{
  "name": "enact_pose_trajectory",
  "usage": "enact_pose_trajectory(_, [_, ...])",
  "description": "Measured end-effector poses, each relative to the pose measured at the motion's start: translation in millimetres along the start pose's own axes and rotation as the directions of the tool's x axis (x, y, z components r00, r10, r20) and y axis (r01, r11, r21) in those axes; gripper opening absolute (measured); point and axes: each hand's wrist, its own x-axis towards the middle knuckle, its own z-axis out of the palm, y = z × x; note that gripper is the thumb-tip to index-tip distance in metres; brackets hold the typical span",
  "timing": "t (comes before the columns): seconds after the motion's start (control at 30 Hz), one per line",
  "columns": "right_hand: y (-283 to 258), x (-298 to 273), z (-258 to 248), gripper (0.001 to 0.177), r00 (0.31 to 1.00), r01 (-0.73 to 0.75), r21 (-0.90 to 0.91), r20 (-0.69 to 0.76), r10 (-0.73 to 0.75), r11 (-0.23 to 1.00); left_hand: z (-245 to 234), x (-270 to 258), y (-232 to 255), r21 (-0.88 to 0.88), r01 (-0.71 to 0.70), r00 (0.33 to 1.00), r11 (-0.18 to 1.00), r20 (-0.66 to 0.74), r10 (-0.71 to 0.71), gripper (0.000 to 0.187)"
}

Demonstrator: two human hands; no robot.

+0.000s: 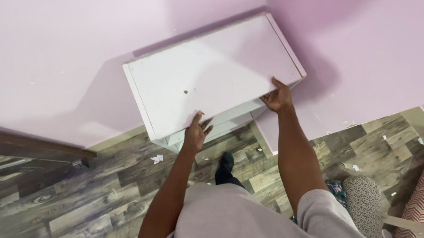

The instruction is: The person picks up a small white shelf, turns it around to find the correct orientation, and positions it against a wall. The person then walks across a room and places their hands on a tiled surface.

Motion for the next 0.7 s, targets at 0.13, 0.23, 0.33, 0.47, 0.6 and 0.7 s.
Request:
enact_pose_trajectory(0.13, [17, -61, -27, 0.053, 0.996, 0.060, 0.028, -0.067, -0.058, 0.998, -6, -45, -17, 0.044, 0.050, 0.999, 0.998, 0.009, -0.051, 0.032])
enact_pose_trajectory(0.23, [32, -97, -48, 0.052, 0.992, 0.088, 0.058, -0.099, -0.082, 0.994, -10, -83, -26, 0.116, 0.126, 0.991, 0.985, 0.019, -0.129, 0.034])
enact_pose_trajectory(0.33, [40, -125, -64, 0.049, 0.990, 0.104, 0.046, -0.099, -0.099, 0.993, -12, -112, -33, 0.119, 0.205, 0.978, 0.972, 0.019, -0.208, 0.035])
enact_pose_trajectory(0.47, [40, -141, -67, 0.044, 0.991, 0.116, 0.038, -0.078, -0.113, 0.993, -13, -126, -37, 0.131, 0.200, 0.972, 0.971, 0.098, -0.213, 0.035])
enact_pose_trajectory(0.6, [35, -129, -76, 0.042, 0.998, 0.065, 0.108, -0.035, -0.061, 0.992, -17, -122, -45, 0.121, 0.180, 0.978, 0.976, 0.087, -0.191, 0.034])
enact_pose_trajectory(0.7, [36, -107, -103, 0.040, 0.996, 0.041, 0.154, 0.070, -0.052, 0.987, -18, -117, -44, 0.174, 0.098, 0.991, 0.980, 0.075, -0.113, 0.035])
